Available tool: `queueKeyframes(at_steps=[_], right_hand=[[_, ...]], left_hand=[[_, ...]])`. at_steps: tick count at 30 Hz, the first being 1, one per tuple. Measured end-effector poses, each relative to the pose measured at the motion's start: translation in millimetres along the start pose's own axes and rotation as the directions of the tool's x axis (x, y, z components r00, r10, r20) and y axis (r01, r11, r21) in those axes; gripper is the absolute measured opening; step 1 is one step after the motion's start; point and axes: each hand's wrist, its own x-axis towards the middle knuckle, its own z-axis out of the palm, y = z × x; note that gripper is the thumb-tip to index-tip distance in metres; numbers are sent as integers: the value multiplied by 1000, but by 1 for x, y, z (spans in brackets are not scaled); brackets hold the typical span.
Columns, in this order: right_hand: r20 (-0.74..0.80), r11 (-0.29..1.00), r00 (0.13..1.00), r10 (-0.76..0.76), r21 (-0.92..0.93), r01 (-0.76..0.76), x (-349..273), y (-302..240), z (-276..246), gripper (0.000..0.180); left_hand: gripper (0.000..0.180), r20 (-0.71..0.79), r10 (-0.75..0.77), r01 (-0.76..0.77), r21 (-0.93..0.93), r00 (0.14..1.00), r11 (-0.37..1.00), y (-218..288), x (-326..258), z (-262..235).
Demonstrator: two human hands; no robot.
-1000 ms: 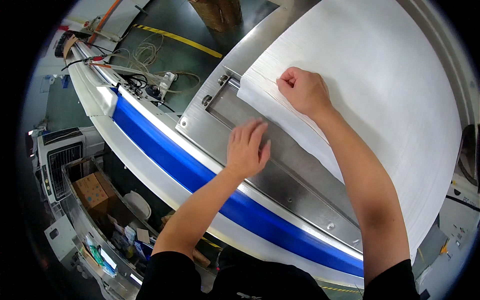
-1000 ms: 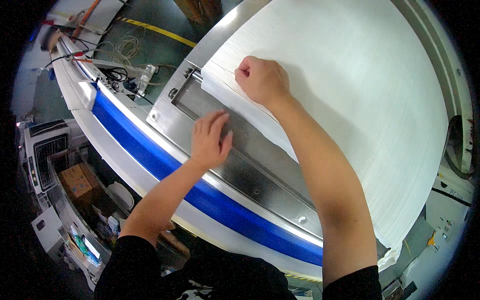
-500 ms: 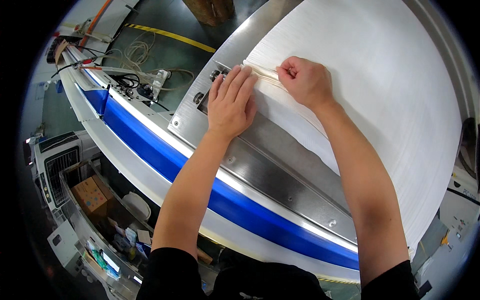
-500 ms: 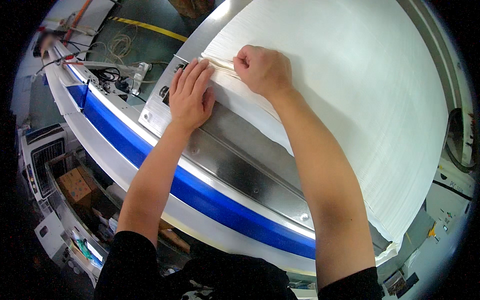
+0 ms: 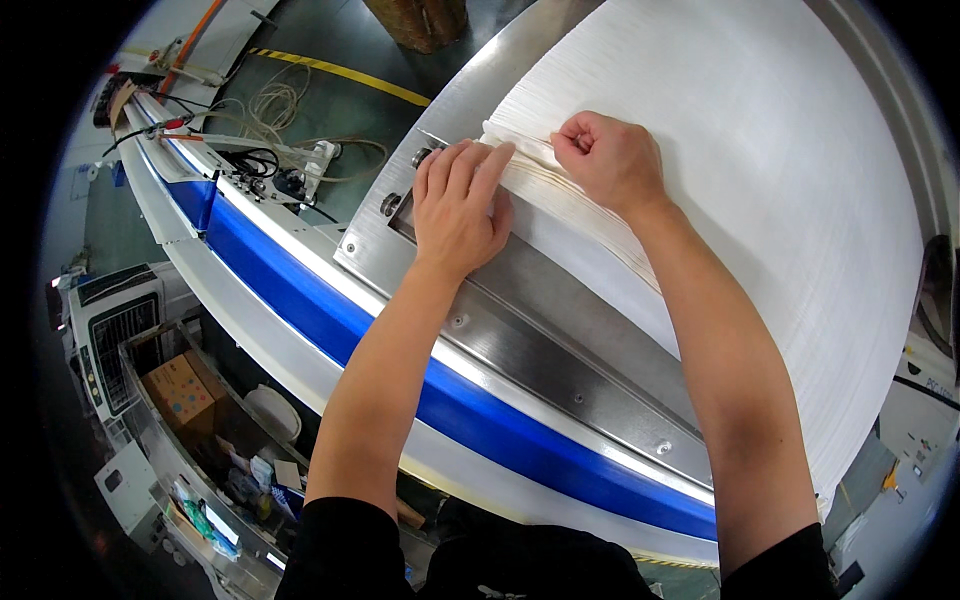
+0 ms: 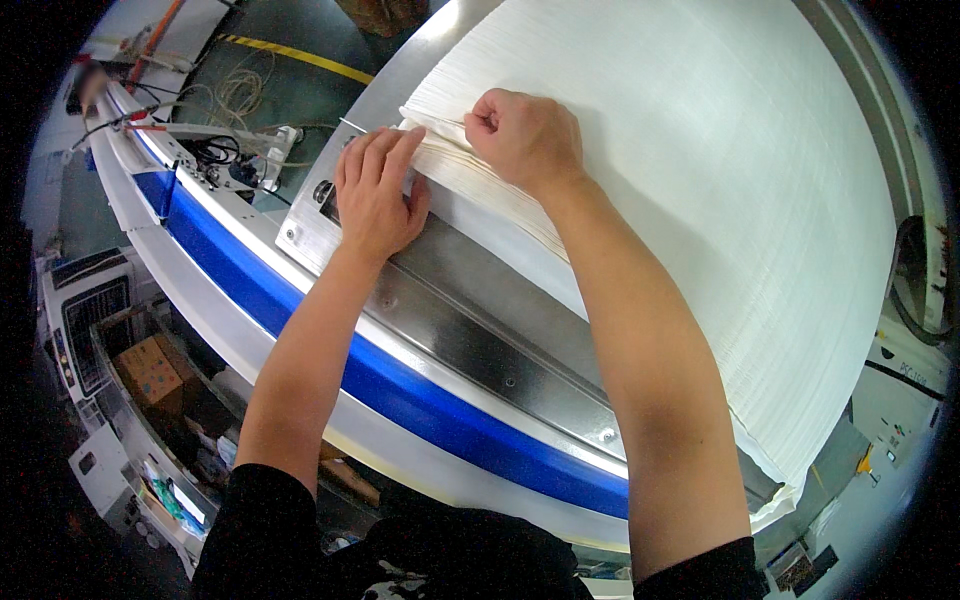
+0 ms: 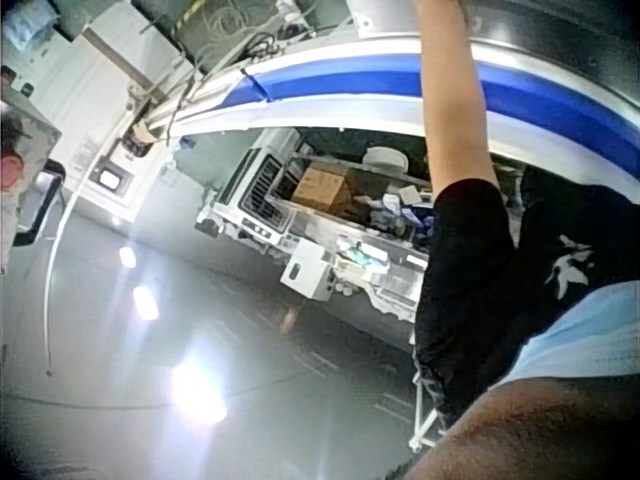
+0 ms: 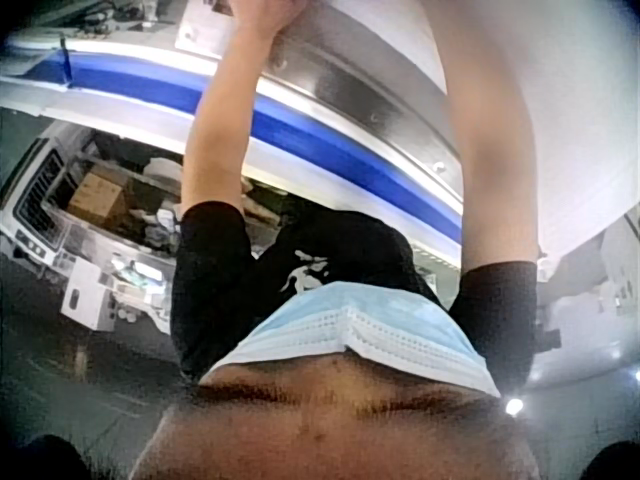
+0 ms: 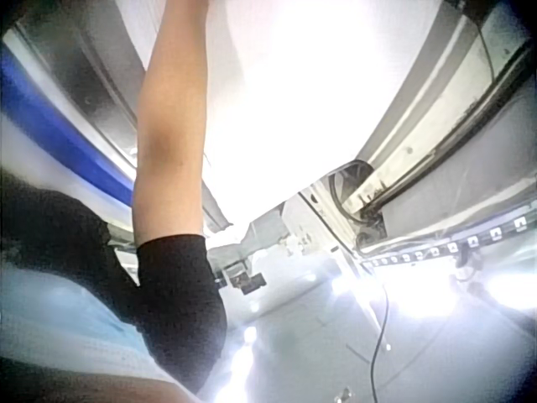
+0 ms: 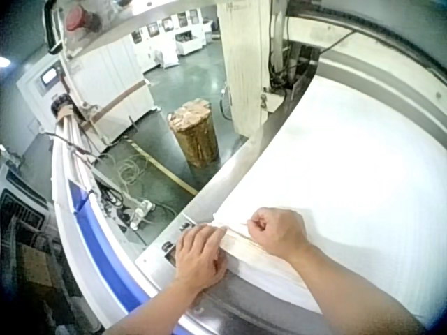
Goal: The person repeatedly folds the edge of a large white sheet and places it onto a curved metal conveyor. The sheet is handled one at a time and aligned along the machine's edge throughout the clip.
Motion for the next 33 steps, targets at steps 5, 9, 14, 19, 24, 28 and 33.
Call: queueKeyframes(at_steps=[5,9,14,19,24,28,33], right_hand=[[-4,1000,1000,16,12,-16,-1,0,2,15],[11,999,999,43,22,-44,-2,-1,1,16],[18,998,999,49,34,-49,-2,-2,0,16],[10,999,999,33,30,-33,-2,-1,0,17],[29,994,999,27,103,-30,-7,-10,-7,15],[-4,968,998,-65,243,64,-59,-31,-16,14],[-217,939,962,166,-263,-221,-164,-10,-42,27]], left_hand=[[54,3,6,-7,51,1000,999,3,6,1],[52,17,-2,1,34,1000,999,3,7,2],[39,-3,-8,8,39,1000,999,1,6,4],[36,27,0,-2,74,1000,997,1,5,0],[35,93,149,-155,68,984,986,-7,6,-19],[33,335,382,-393,-36,861,919,-27,24,-40],[41,728,240,-389,40,642,920,-16,58,-61]])
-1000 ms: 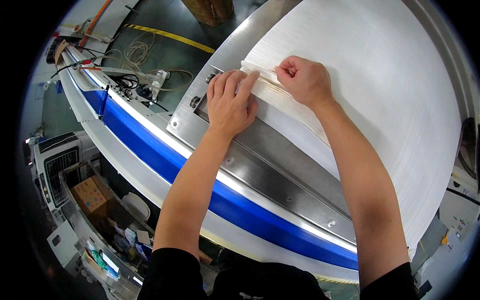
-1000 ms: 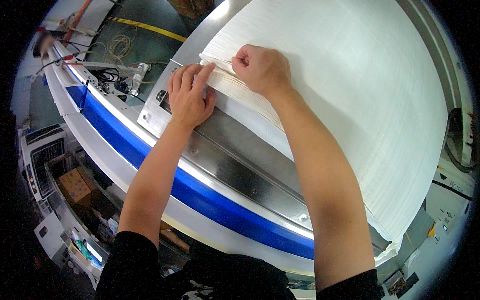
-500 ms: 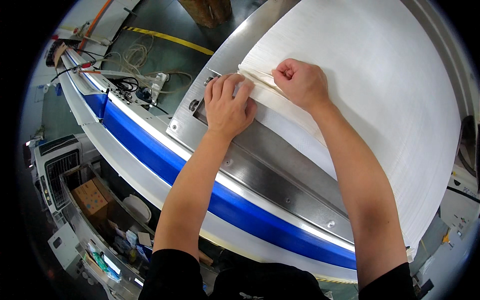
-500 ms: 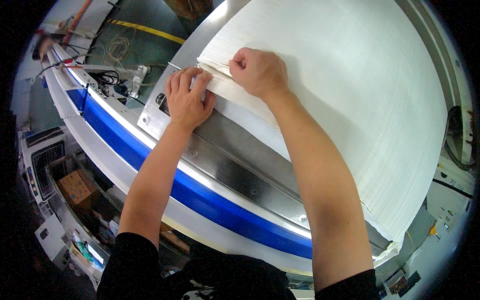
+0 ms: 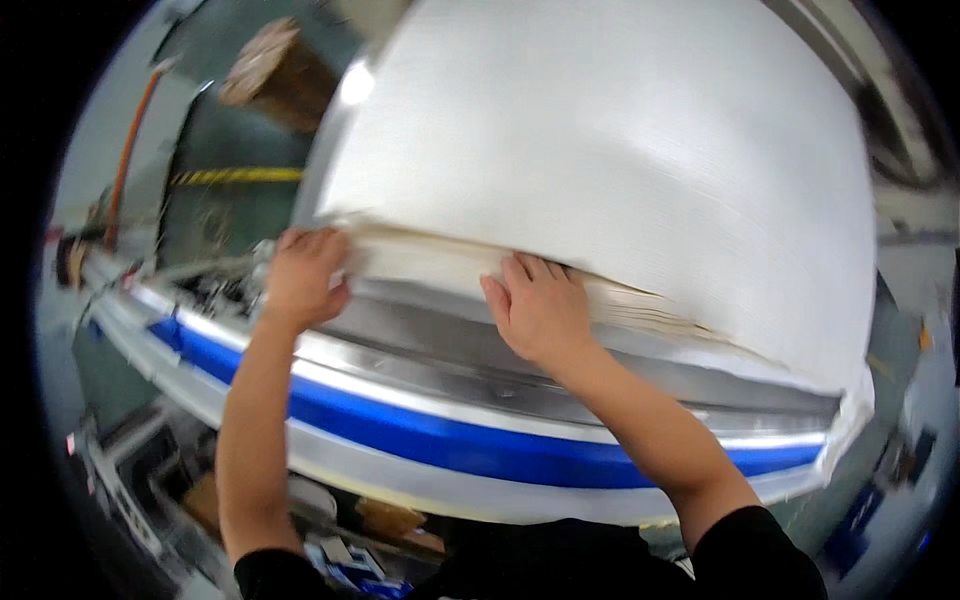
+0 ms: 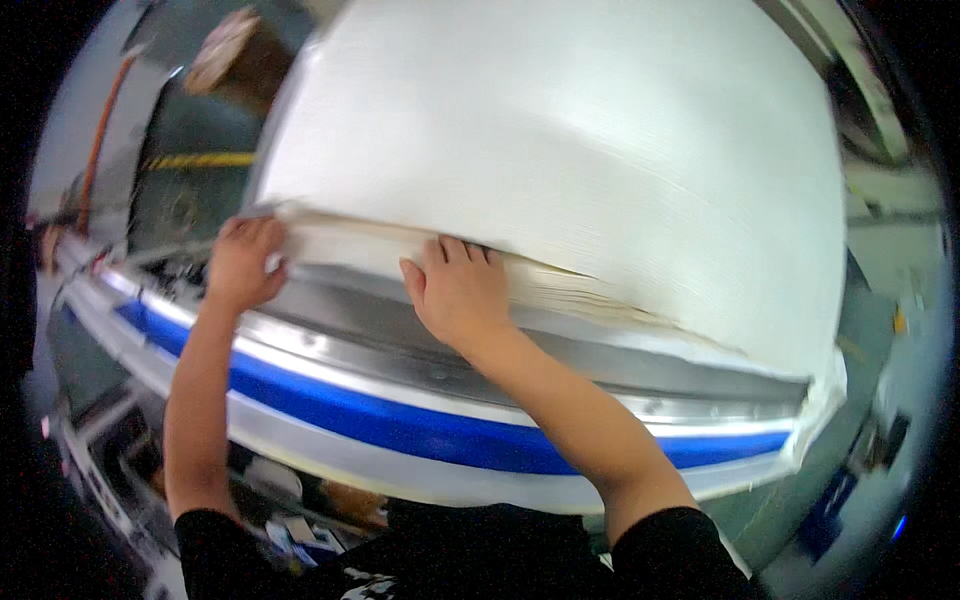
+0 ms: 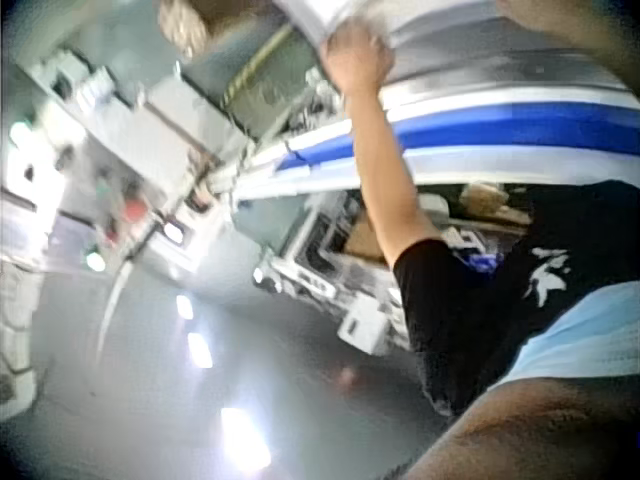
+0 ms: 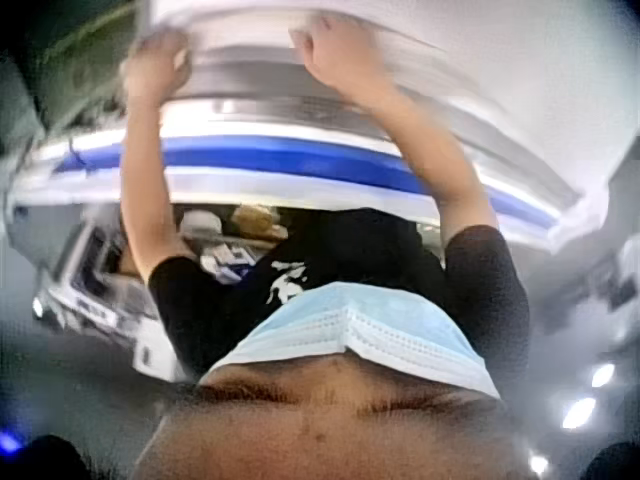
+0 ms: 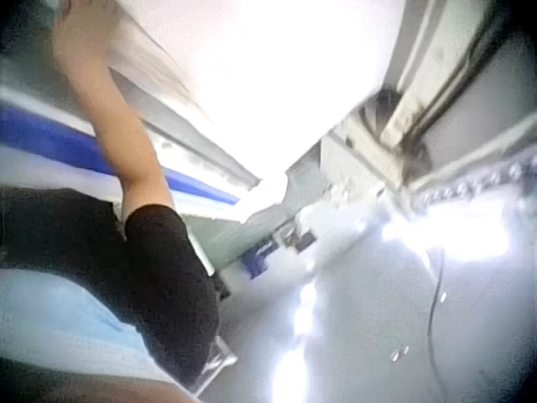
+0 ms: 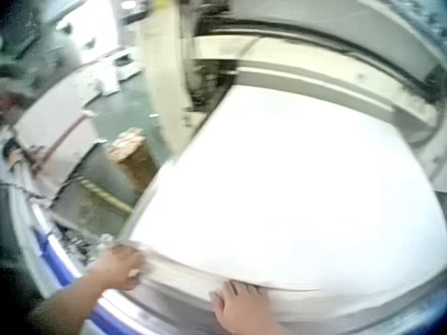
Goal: The person repeatedly folds the edge of a large white sheet and places it onto a curved metal conveyor. The sheet is handled one at a time and aligned along the machine's edge throughout the clip.
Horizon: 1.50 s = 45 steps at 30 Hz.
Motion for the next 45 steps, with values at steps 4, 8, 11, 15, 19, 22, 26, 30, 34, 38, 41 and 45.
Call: queueKeyframes(at_steps=[4,8,11,15,19,22,26,30,34,38,41,45], right_hand=[[168,929,928,332,-230,-291,-90,116,-76,32],[133,755,830,541,-512,-410,-168,242,-154,44],[25,690,803,595,-529,-494,-225,336,-218,53],[-104,620,751,651,-498,-607,-283,435,-270,61],[21,475,587,809,-612,-633,-325,513,-309,66],[104,440,521,847,-687,-578,-353,566,-350,67],[145,355,357,923,-676,-646,-384,616,-389,62],[268,449,386,883,-725,-522,-412,643,-408,32],[160,424,580,798,-834,-352,-429,656,-396,25],[106,380,557,824,-832,-404,-426,656,-407,28],[203,479,572,795,-788,-387,-421,646,-446,36],[152,438,520,841,-756,-487,-424,634,-503,39]], left_hand=[[51,270,-123,81,161,955,984,42,25,-23],[51,450,-313,89,451,836,888,69,53,-11],[41,455,-175,-94,509,873,856,63,59,11],[25,303,-263,112,435,916,893,32,52,35],[27,318,-330,134,508,889,851,14,52,47],[27,315,-389,103,649,866,754,7,51,52],[24,217,-464,309,503,859,807,2,44,56],[22,201,-339,205,491,919,847,-19,35,63],[20,213,-395,196,607,894,770,-28,27,66],[26,203,-376,233,504,904,832,-5,31,50],[31,222,-304,145,535,927,832,22,31,11],[37,210,-309,170,499,928,850,45,26,-49]])
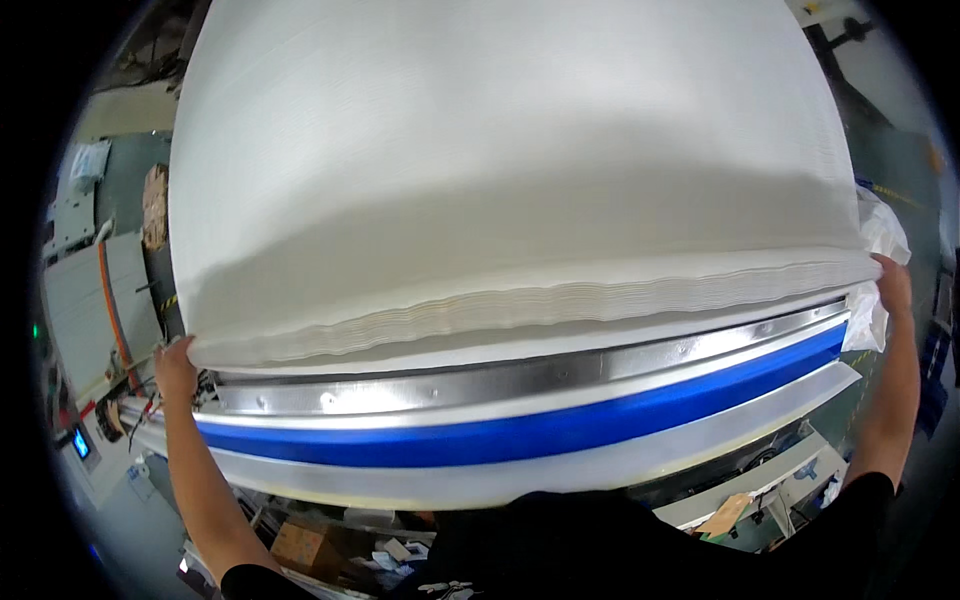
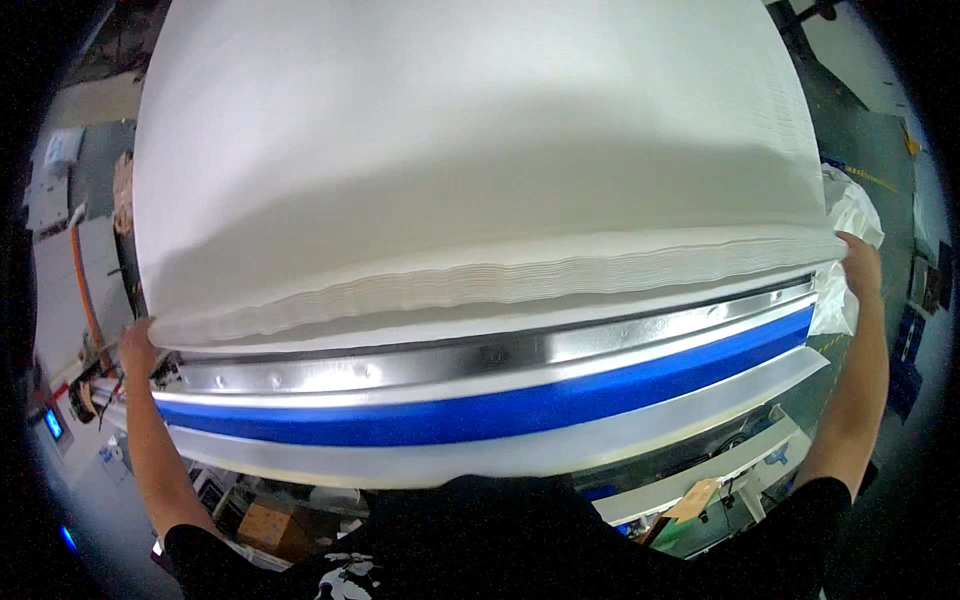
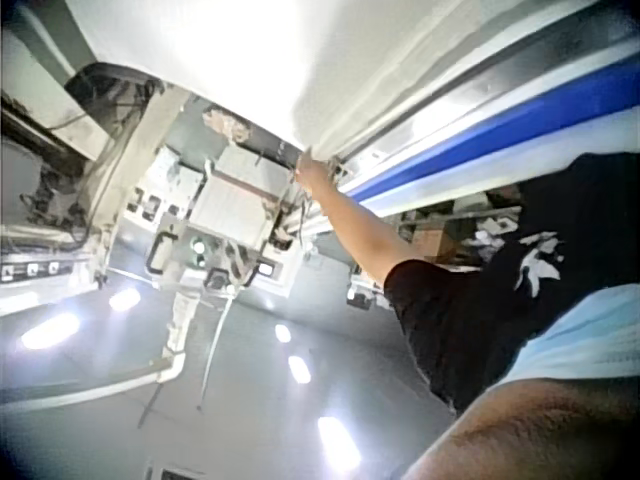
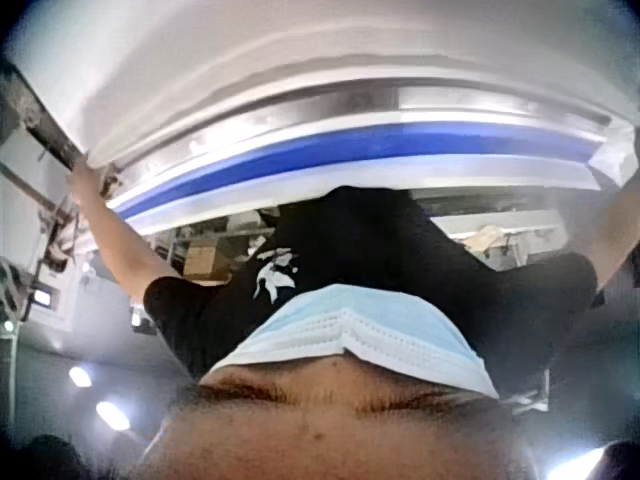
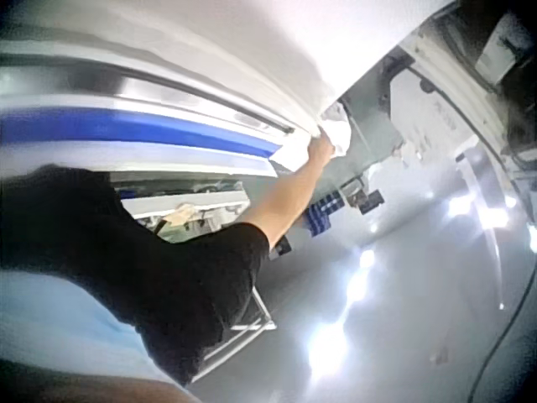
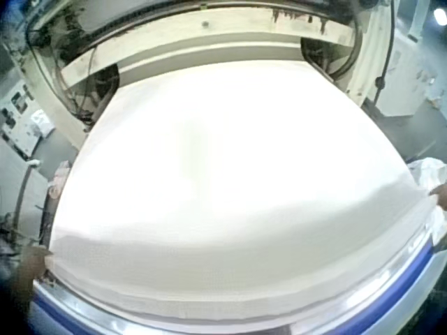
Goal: The person repeatedly folds the edge of a large white sheet and places it onto a curved metal conveyor. The sheet is handled one at a time and aligned along the machine's edge throughout the clip.
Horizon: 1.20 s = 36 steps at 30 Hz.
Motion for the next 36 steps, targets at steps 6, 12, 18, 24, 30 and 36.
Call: queueKeyframes(at_steps=[6,12,18,24,30,36], right_hand=[[55,992,995,-88,92,83,-46,54,-10,38],[258,967,944,-204,-96,235,-102,33,42,36],[475,904,856,-204,-245,351,-139,13,95,24],[504,893,842,-193,-265,364,-149,34,145,22],[451,869,860,-239,-296,397,-141,72,203,17],[655,796,722,-224,-304,523,-130,40,195,24]], left_hand=[[33,81,120,-117,-39,989,992,-48,-55,-23],[37,525,179,-237,43,832,971,-16,-119,43],[28,769,155,-410,149,621,900,41,-148,75],[25,868,112,-484,159,484,861,63,-134,104],[28,666,-220,-56,367,713,929,29,-126,120],[24,205,-312,316,14,928,949,-28,-123,157]])
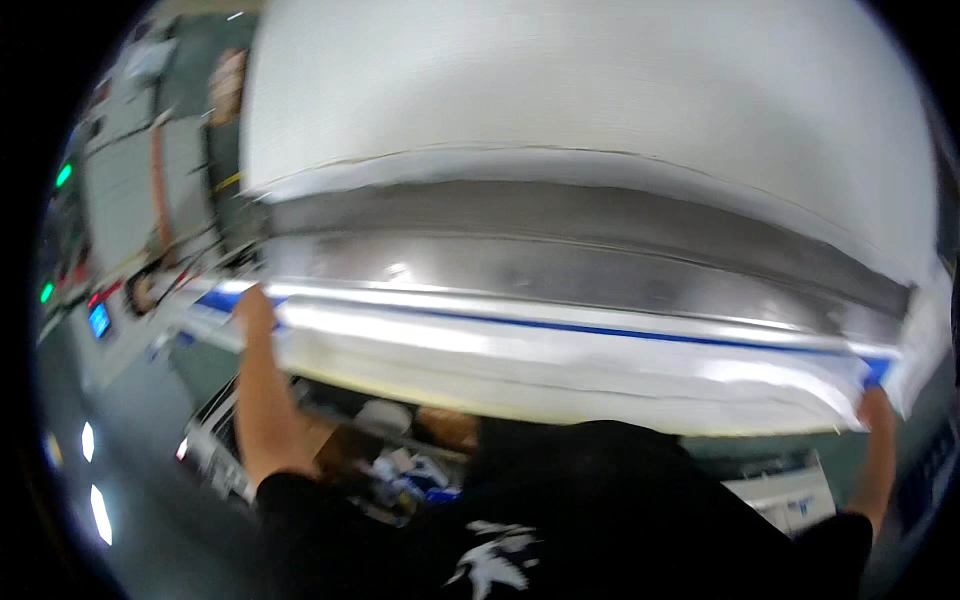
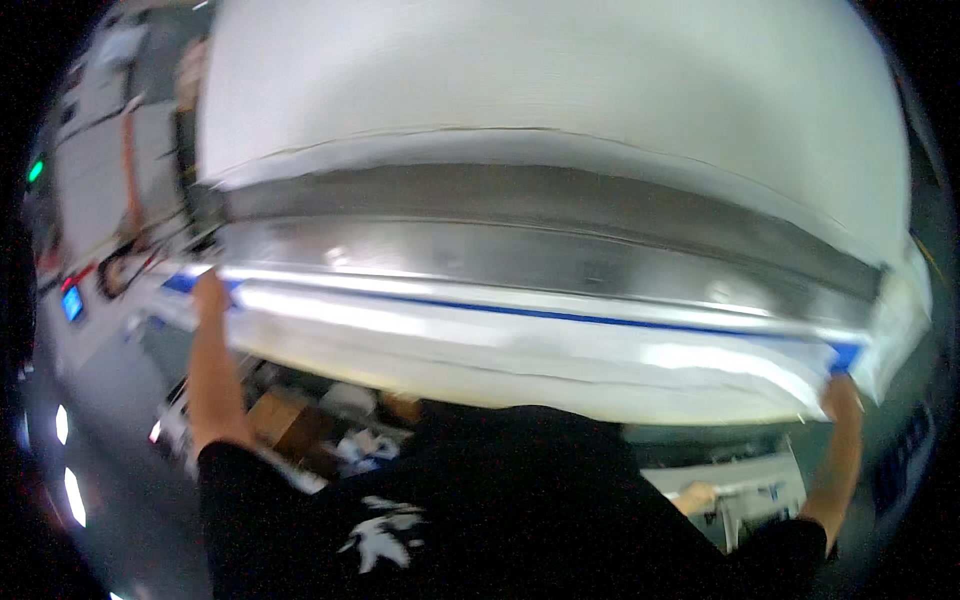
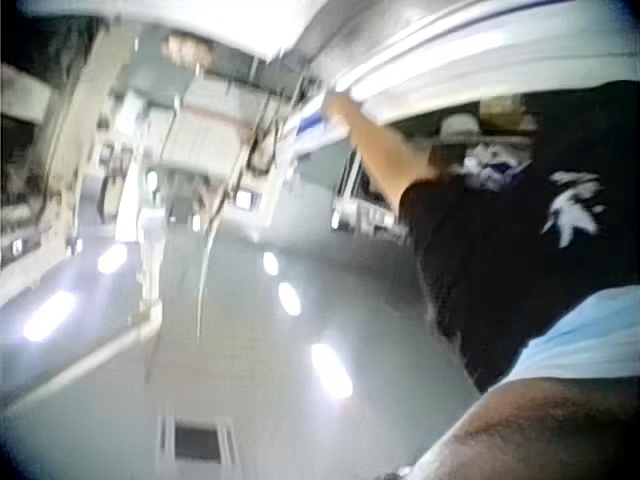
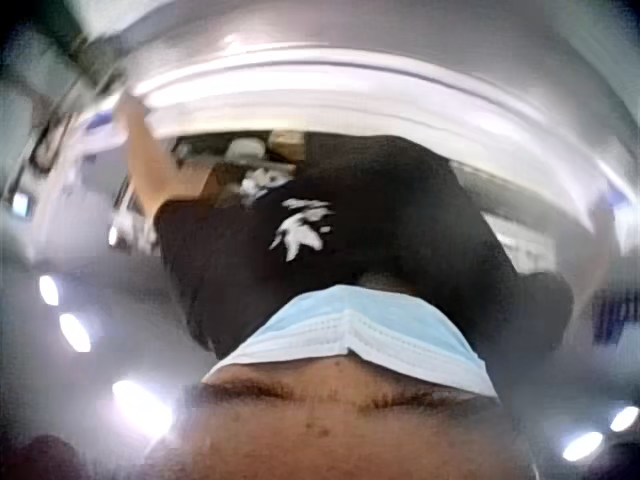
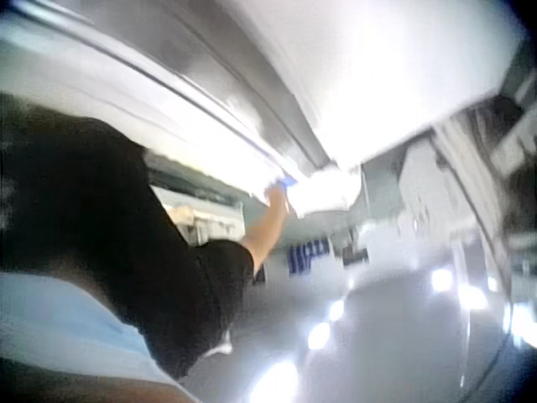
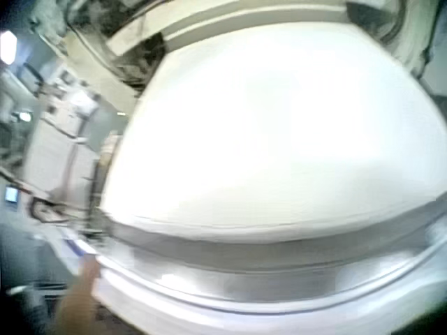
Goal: The person repeatedly folds the edge of a large white sheet and places it onto a curved metal conveyor. The sheet is handled one at a time and aligned along the machine's edge throughout the clip.
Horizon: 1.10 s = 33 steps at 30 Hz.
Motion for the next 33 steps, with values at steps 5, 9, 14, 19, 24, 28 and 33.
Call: queueKeyframes(at_steps=[5,9,14,19,24,28,33], right_hand=[[133,931,978,-159,350,103,-7,-69,-85,45],[205,894,964,-169,443,63,-13,-107,-151,64],[-79,868,987,-143,468,164,-19,-131,-175,47],[-191,926,979,-67,353,133,-12,-142,-173,32],[-393,922,915,-86,316,223,-30,-202,-254,20],[-514,672,856,-48,618,409,-74,-293,-387,14],[-745,598,588,-316,325,733,-113,-432,-557,18]], left_hand=[[34,83,273,-286,243,958,927,45,8,-15],[32,70,-13,21,-106,997,994,104,-22,-56],[34,51,2,5,-147,999,989,113,-33,-65],[35,-108,-43,14,-252,993,967,92,-7,-24],[35,-318,-92,-65,-451,944,890,130,7,-16],[32,-654,-38,-360,-462,755,810,169,13,-42],[32,-687,-220,-455,-653,693,605,180,8,-66]])
